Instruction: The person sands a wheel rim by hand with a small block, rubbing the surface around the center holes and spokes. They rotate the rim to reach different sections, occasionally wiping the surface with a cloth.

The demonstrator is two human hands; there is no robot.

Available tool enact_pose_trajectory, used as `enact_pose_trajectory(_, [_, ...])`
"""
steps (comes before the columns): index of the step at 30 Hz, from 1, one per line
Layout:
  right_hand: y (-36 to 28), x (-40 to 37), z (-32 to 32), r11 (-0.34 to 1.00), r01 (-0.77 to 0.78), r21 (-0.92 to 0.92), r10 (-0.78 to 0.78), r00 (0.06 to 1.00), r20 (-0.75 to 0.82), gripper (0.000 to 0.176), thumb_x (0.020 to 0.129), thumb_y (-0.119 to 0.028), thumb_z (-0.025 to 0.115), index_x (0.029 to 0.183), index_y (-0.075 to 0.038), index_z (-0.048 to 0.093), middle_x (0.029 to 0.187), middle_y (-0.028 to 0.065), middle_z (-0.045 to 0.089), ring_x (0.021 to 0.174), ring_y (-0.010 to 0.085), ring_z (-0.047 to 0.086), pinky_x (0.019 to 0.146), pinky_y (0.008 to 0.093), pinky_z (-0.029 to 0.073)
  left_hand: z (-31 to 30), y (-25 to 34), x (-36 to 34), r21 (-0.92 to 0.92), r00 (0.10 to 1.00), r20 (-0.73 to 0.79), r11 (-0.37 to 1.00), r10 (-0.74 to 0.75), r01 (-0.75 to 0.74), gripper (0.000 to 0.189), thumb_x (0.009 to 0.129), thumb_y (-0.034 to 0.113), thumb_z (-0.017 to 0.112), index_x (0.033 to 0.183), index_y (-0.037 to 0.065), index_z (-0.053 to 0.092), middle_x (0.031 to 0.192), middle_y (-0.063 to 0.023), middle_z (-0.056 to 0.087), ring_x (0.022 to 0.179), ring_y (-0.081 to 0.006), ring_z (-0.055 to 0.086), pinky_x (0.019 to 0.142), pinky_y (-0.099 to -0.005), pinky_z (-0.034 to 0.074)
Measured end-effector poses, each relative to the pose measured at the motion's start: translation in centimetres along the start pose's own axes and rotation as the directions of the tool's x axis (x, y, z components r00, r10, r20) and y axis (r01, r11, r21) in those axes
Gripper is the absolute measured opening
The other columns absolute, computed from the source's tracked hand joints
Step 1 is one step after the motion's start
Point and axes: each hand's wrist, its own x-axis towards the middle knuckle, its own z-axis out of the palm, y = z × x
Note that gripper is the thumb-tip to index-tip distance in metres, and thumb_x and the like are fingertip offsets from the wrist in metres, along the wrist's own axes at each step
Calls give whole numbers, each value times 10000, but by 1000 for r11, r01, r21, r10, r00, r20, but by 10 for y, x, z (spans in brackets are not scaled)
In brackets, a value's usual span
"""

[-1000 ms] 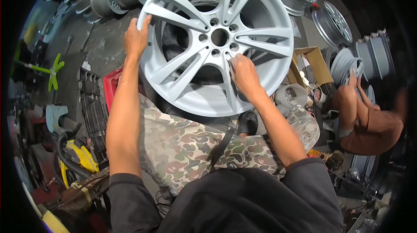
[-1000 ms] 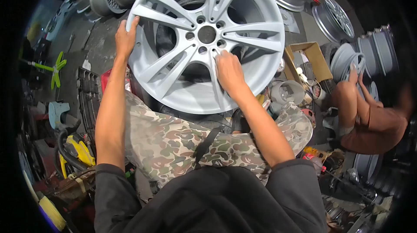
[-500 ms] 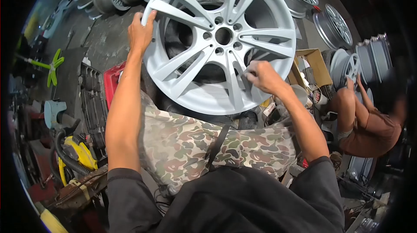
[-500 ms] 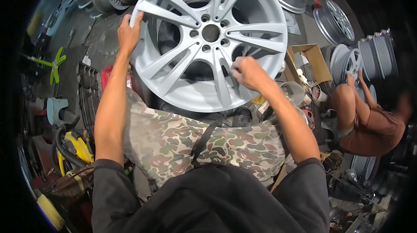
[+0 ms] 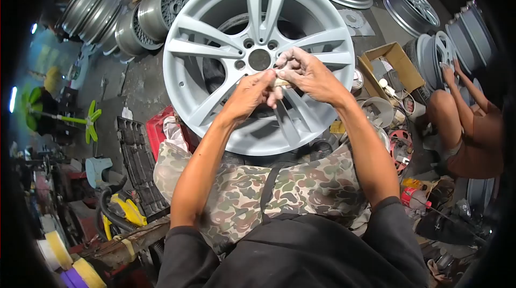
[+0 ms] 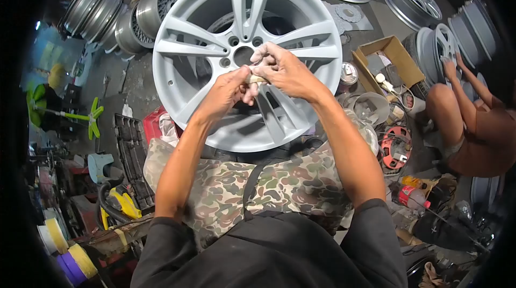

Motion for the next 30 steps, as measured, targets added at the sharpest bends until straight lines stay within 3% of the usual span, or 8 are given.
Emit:
enact_pose_trajectory(1, [3, 0, -2, 1000, 7, 6, -7, 1000, 14, 173, 986, -110, 680, 1108, -4, 619, 902, 26, 633, 830, 75, 587, 754, 263, 497, 1, -2, 3, 14, 1000, 11, 1000, -12, 12, 415, 1104, 346, 536, 1190, -25, 699, 890, -49, 675, 690, -67, 592, 651, -234, 522])
enact_pose_trajectory(2, [5, -2, -6, 964, 95, -249, -116, 991, -71, 216, 958, -123, 707, 1102, 3, 607, 919, 92, 655, 812, 155, 637, 756, 324, 523, 0, -5, 5, 112, 996, -56, 992, 64, -57, 420, 1112, 344, 516, 1183, -25, 704, 880, -37, 671, 670, -62, 571, 641, -232, 515])
enact_pose_trajectory(4, [-4, -9, -14, 896, 134, -424, -214, 966, -147, 239, 948, -135, 715, 1113, 0, 607, 940, 128, 663, 815, 223, 654, 758, 364, 528, -1, -13, 9, 222, 983, -117, 968, 145, -117, 428, 1121, 342, 495, 1176, -24, 709, 869, -26, 667, 650, -57, 549, 632, -230, 507])
enact_pose_trajectory(5, [-8, -13, -17, 792, 144, -594, -315, 929, -194, 262, 938, -147, 723, 1123, -3, 606, 961, 164, 671, 817, 292, 670, 761, 404, 534, 0, -18, 10, 531, 939, -180, 833, 292, -157, 373, 1094, 296, 537, 1152, -25, 719, 909, -65, 666, 688, -122, 572, 657, -270, 512])
enact_pose_trajectory(7, [-12, -20, -26, 760, 111, -640, -327, 917, -230, 272, 934, -171, 724, 1132, -15, 623, 1019, 202, 672, 872, 386, 668, 777, 454, 533, 0, -36, 10, 946, 796, -132, 314, 590, -76, 265, 1042, 202, 619, 1105, -25, 739, 988, -142, 665, 764, -253, 619, 707, -350, 521])
enact_pose_trajectory(9, [-19, -27, -31, 759, 87, -646, -307, 922, -237, 269, 941, -175, 714, 1138, -9, 638, 1014, 192, 671, 883, 386, 670, 772, 449, 534, 5, -71, 6, 997, 709, 60, -72, 702, -12, 282, 968, 105, 669, 1237, 37, 721, 1209, -213, 604, 1089, -366, 596, 921, -451, 498])
enact_pose_trajectory(14, [-23, -45, -32, 748, 139, -649, -322, 931, -171, 228, 940, -172, 708, 1071, 13, 691, 996, 202, 665, 891, 402, 665, 796, 465, 523, 42, -126, -13, 998, 713, -40, -7, 700, 63, 355, 964, 94, 660, 1311, 19, 666, 1246, -196, 598, 1106, -375, 587, 953, -458, 486])
enact_pose_trajectory(30, [-23, -69, -32, 706, 111, -699, -293, 945, -146, 191, 913, -150, 718, 970, 32, 715, 973, 225, 658, 939, 431, 660, 850, 485, 522, 24, -108, 27, 972, 634, -156, 3, 758, 235, 328, 987, 132, 615, 1300, 60, 684, 1180, -122, 626, 1142, -309, 548, 946, -452, 412])
